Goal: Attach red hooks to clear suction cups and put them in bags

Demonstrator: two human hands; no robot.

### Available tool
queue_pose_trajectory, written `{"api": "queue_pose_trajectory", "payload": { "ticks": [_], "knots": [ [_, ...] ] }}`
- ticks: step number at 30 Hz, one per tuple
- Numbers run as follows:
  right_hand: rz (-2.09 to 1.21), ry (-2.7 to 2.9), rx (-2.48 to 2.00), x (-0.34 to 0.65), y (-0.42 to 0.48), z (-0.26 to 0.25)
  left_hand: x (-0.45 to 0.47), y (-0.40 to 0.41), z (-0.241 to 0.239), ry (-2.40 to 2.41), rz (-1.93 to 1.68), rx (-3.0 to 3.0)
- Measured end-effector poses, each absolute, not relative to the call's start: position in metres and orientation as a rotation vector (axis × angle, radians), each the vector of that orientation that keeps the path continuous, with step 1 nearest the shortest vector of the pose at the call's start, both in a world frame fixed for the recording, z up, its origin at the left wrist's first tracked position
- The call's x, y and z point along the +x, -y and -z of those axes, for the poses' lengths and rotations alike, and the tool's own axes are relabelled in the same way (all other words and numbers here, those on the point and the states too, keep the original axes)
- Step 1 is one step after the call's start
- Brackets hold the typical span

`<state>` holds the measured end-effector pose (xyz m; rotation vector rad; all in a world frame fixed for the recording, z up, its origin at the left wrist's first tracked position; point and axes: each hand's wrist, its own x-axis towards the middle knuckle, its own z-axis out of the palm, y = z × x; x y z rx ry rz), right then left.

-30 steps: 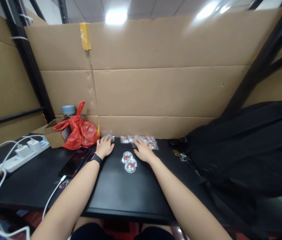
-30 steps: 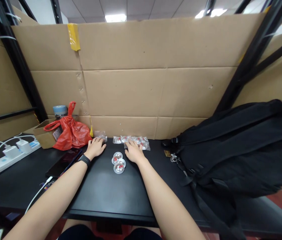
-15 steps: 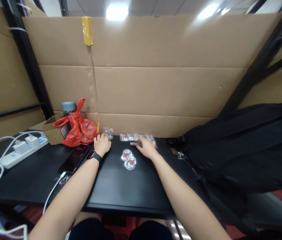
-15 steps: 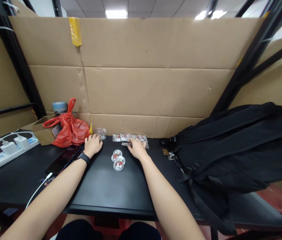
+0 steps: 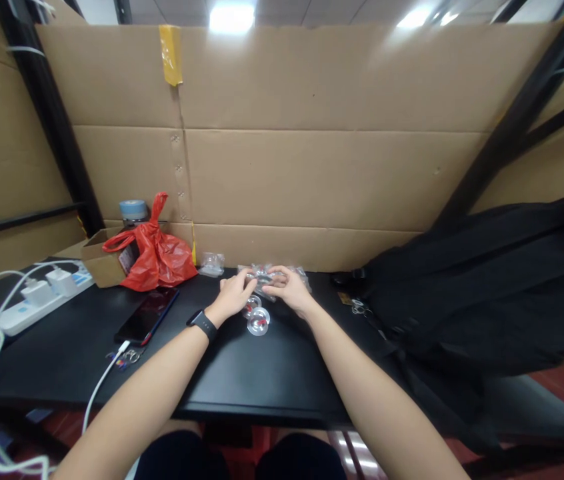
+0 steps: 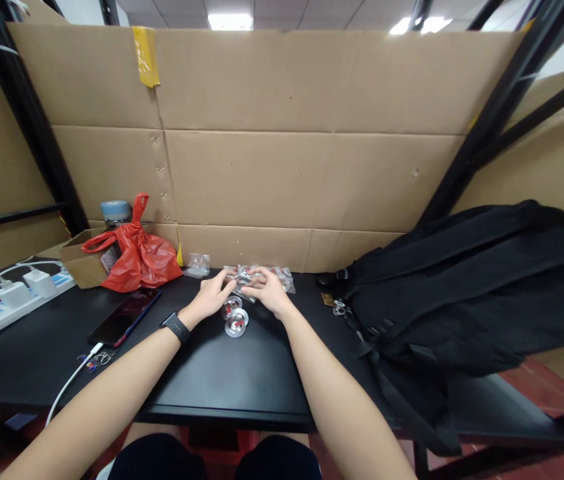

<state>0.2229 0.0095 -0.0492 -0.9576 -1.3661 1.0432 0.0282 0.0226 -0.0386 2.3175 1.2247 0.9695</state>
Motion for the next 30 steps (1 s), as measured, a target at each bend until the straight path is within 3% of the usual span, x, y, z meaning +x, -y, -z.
{"api": "queue_pose_trajectory", "payload": {
  "ticks": [20, 30],
  "knots": [
    [-1.211, 1.090, -0.952, 0.226, -0.009, 0.039, 0.024, -0.021, 0.051, -1.051, -0.903, 2.409],
    [-1.000, 0.983, -0.985, 0.221, -0.014, 0.047, 0.024, -0.010, 0.040, -1.101, -1.054, 2.544]
  ]
}}
